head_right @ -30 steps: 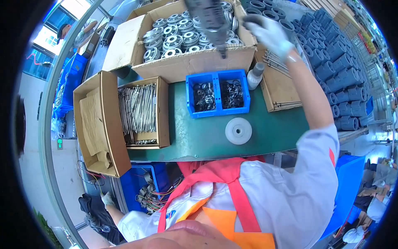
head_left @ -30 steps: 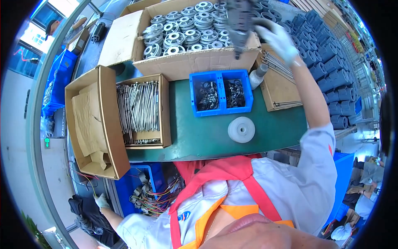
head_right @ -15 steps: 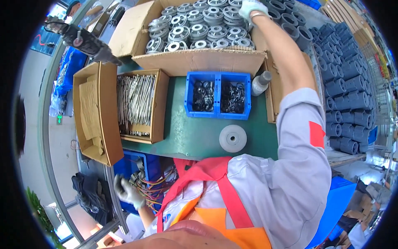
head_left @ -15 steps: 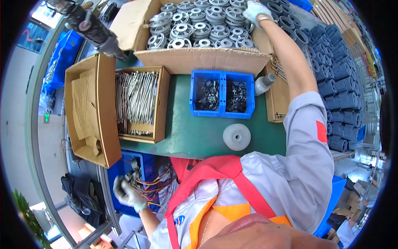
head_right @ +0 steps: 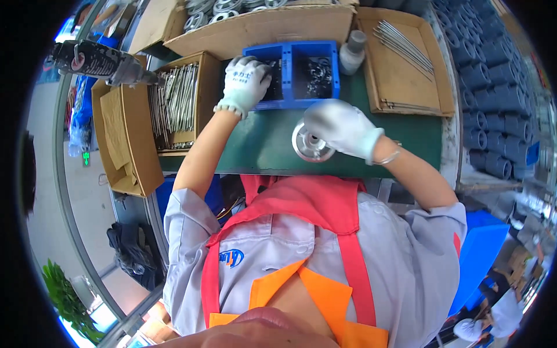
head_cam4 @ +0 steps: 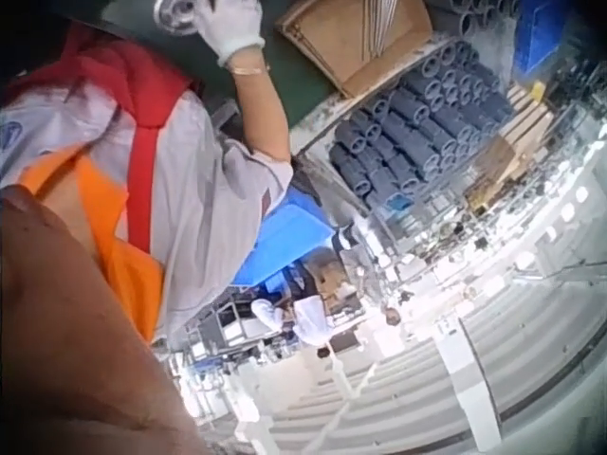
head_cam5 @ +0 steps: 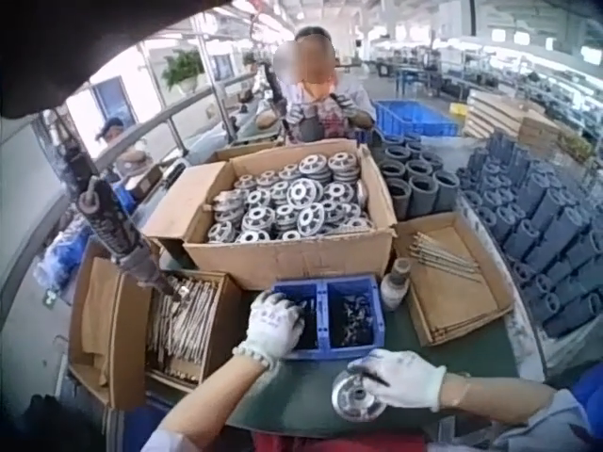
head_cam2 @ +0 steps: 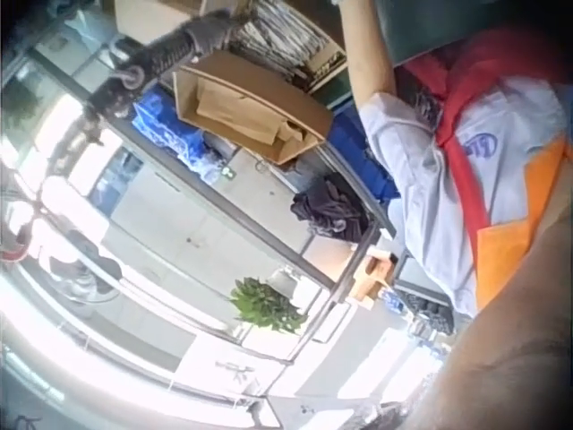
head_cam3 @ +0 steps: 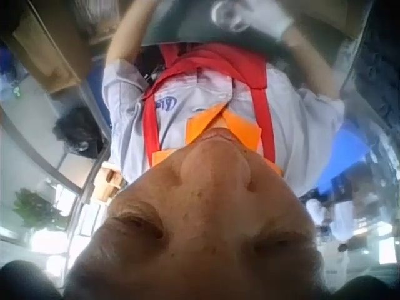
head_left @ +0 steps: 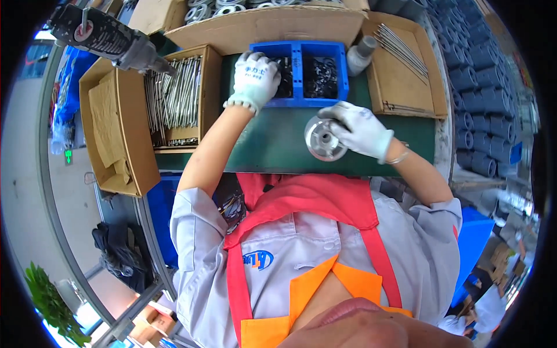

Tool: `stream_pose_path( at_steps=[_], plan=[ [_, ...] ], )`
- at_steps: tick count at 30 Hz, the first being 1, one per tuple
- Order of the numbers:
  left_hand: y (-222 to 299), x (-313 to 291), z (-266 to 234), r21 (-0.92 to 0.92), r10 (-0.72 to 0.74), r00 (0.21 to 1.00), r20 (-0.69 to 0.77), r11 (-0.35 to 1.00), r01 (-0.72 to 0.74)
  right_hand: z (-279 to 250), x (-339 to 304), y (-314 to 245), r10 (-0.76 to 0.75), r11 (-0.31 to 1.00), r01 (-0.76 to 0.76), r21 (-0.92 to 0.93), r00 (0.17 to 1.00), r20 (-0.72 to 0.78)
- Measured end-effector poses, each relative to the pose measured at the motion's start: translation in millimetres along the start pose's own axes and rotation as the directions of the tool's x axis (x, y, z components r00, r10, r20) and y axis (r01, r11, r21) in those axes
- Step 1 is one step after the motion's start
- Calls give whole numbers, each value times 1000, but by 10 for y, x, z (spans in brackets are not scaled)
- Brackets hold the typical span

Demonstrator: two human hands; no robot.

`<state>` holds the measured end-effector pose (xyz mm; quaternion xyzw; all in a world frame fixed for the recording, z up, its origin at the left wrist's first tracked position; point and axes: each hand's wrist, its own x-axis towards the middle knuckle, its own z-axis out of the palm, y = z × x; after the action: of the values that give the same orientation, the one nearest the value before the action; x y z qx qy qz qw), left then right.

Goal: The person assembles electric motors by placing rotors into motor housings and fastening them with screws using a pneumatic screwdriver.

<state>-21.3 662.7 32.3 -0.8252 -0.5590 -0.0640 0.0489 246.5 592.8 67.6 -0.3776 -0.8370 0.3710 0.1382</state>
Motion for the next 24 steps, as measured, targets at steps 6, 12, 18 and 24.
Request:
stream_pose_path(
  at_steps=[6, 12, 18, 24],
  plan=[
    [318, 357, 276, 215, -24, 965, 260, 976, -34, 126, -361, 42, -30, 969, -47, -244, 953, -302],
    [227, 498, 371, 162, -30, 976, 214, 987, -5, -835, -1950, 356, -143, 978, -6, -208, 708, -691],
    [379, 577, 276, -293, -116, 982, 149, 943, 156, -1218, -4920, 986, 263, 404, -900, 163, -56, -963],
    [743, 590, 260, -310, -213, 959, 190, 913, 264, -177, -8036, 1591, 858, -337, -931, -139, -243, -453]
  ],
)
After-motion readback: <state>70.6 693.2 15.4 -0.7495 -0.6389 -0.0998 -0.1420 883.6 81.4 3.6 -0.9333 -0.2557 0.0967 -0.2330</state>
